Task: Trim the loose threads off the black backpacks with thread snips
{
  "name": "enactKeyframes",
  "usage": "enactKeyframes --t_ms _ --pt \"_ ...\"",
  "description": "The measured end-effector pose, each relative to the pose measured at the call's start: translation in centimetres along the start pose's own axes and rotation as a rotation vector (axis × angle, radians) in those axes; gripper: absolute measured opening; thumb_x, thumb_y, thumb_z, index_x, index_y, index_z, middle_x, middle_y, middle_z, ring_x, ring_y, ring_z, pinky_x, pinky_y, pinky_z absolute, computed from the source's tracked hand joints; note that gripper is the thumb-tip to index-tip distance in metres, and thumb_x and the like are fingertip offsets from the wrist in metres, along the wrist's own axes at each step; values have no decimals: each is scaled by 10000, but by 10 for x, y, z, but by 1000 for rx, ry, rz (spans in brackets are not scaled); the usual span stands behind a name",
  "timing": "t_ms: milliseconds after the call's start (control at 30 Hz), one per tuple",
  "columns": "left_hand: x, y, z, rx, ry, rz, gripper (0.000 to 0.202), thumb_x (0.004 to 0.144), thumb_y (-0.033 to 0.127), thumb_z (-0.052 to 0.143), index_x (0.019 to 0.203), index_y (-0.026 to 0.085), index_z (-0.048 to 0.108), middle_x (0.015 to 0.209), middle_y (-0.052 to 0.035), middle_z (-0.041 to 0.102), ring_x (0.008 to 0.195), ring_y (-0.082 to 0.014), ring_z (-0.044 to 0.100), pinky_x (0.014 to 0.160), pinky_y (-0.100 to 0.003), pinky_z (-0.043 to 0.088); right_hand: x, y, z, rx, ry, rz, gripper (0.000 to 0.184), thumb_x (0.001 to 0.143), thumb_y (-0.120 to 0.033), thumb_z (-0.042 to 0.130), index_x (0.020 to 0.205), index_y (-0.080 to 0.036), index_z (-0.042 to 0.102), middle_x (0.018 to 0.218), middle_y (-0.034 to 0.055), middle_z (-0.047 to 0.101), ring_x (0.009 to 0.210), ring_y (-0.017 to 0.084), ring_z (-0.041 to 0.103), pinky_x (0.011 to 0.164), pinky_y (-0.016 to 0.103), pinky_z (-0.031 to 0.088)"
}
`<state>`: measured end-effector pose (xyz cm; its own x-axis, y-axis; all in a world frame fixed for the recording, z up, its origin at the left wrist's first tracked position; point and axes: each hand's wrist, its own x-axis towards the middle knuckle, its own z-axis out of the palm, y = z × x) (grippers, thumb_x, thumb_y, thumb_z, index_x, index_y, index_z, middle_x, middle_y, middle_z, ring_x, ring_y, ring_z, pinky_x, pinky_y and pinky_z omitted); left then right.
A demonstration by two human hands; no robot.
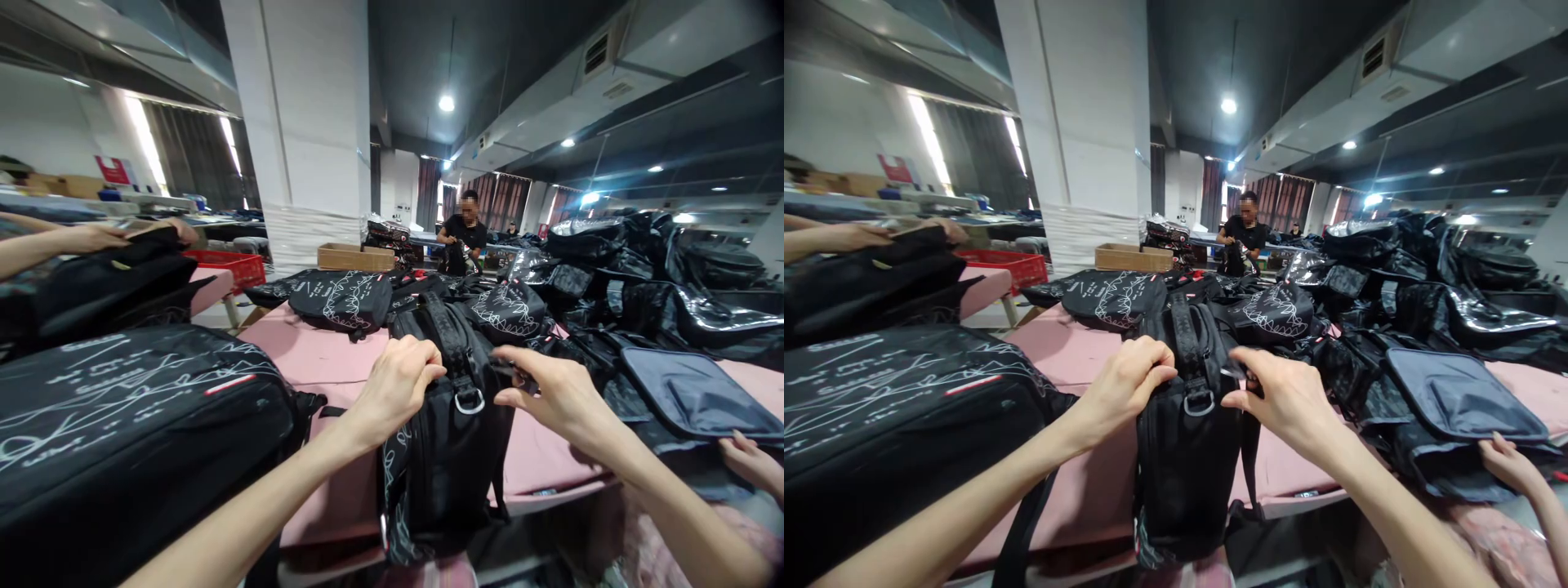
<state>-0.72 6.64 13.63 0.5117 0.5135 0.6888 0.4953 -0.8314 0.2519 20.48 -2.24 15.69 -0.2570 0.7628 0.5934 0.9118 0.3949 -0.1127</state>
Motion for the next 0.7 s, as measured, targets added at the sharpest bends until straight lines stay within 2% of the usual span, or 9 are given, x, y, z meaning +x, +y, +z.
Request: enactKeyframes --t_ms 33,100,200,333,433,533,633,700 --pt "0 1 0 -16 -3 -5 170 849 183 460 681 174 486 678 5 516 655 -144 460 619 -288 358 0 1 3 -85 72 27 338 759 -330 644 1069 -208 587 908 49 679 723 189 626 614 286 455" --pt "1 2 -1 -49 -15 -14 174 850 185 449 680 176 484 674 8 510 658 -145 461 626 -289 357 2 0 7 -159 103 -4 318 773 -282 625 1072 -189 570 898 59 665 731 195 607 628 302 445" --pt "2 3 -3 -87 -49 -43 185 852 193 435 672 177 475 671 10 504 667 -148 461 641 -292 356 5 -5 10 -118 68 -101 189 810 -208 581 997 -207 606 879 43 641 758 168 584 657 282 418" --pt "1 4 -6 -123 -81 -63 190 853 207 430 668 180 465 676 8 502 677 -149 459 655 -289 355 8 -8 11 -132 23 -130 225 803 -258 619 1027 -279 633 795 3 627 715 144 557 665 272 375" --pt "1 2 -7 -149 -95 -42 169 847 210 440 683 182 468 695 4 498 687 -150 456 646 -280 353 9 -9 12 -151 -3 -100 253 793 -284 632 1043 -248 622 769 7 638 717 154 551 671 281 359" --pt "1 1 -8 -203 -120 -38 143 834 205 452 694 184 469 714 2 494 698 -147 457 644 -273 355 11 -11 12 -160 -3 -46 154 785 -289 635 915 -205 636 774 20 650 710 163 546 676 290 346" --pt "3 2 -9 -353 -130 -93 31 797 164 468 793 189 486 745 12 510 715 -137 473 668 -268 368 14 -14 11 -169 14 -62 78 776 -270 642 812 -201 637 734 16 649 690 161 538 676 291 325" --pt "3 3 -9 -482 -136 -145 86 771 141 477 840 192 475 733 27 507 694 -124 475 655 -257 370 16 -17 11 -156 19 -81 64 763 -256 655 792 -201 637 722 11 650 679 155 533 676 290 314"
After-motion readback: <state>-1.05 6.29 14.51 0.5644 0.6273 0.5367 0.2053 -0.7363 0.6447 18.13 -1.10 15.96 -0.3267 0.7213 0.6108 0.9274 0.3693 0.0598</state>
